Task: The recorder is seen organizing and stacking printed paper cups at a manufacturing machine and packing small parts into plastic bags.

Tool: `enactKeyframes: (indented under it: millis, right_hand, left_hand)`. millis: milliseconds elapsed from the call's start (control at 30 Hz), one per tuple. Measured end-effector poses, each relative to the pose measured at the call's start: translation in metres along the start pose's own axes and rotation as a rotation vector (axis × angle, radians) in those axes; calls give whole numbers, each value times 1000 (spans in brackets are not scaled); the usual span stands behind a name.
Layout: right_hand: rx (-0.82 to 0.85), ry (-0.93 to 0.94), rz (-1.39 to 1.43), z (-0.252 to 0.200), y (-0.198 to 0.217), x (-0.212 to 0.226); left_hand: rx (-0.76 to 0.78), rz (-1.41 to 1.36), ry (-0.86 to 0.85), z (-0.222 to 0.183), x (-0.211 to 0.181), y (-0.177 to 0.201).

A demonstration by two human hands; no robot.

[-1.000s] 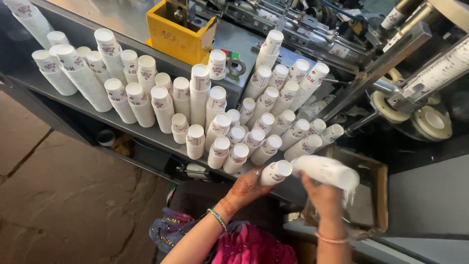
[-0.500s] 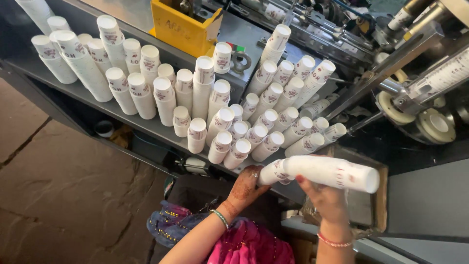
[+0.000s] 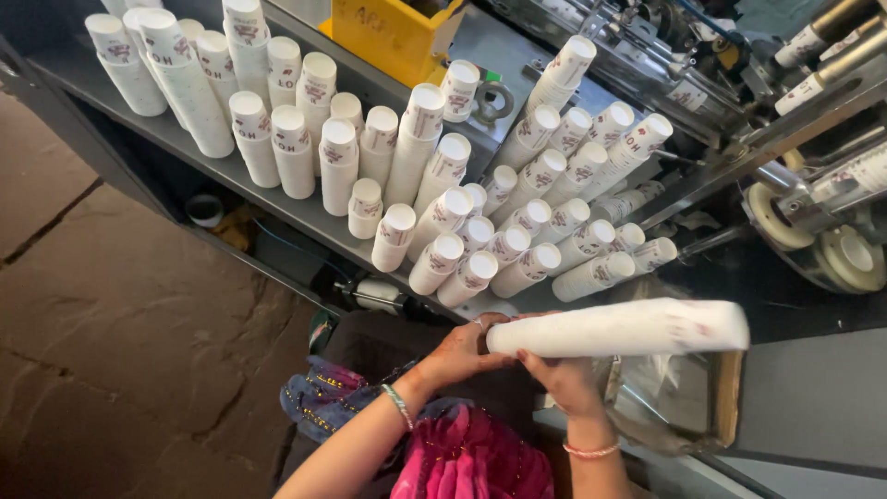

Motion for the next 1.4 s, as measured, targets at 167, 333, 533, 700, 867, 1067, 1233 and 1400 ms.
enactKeyframes:
  millis: [167,333,533,700,867,1067,1233,1400]
  right_hand:
    - [72,65,126,-5,1,39]
    - [97,154,114,-7,1,55]
    - [49,63,18,7,-3,43]
    - [-176,193,-846,8,-8,-46]
    - [-92,24,-737,4,-5,-66]
    - [15,82,-449,27,11,25]
    - [6,-180,-147,36,9,19]
    - [-129,-20,-793,54,-4,45]
  left_hand:
    - [146,-627,270,-20,10,-15]
    - [85,-449,160,-22,-24,2]
    - [-6,-172,-10,-9,-35,13]
    - [-185,382,-252,-4,5,7]
    - [-182,257,-268,3,19,-6]
    - [-229,338,-274,7,-1,2]
    - [-232,566,-280,-1,-4,12]
    - [-254,787,-221,-2,4,29]
Point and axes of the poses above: each hand's wrist, its own z-axis towards the middle knuckle, its own y-axis out of the back of the hand, x = y × z, the point moved 8 cm from there along z, towards the middle knuckle, and after that the axes turned 10 degrees about -x, right-handed, at the moved point
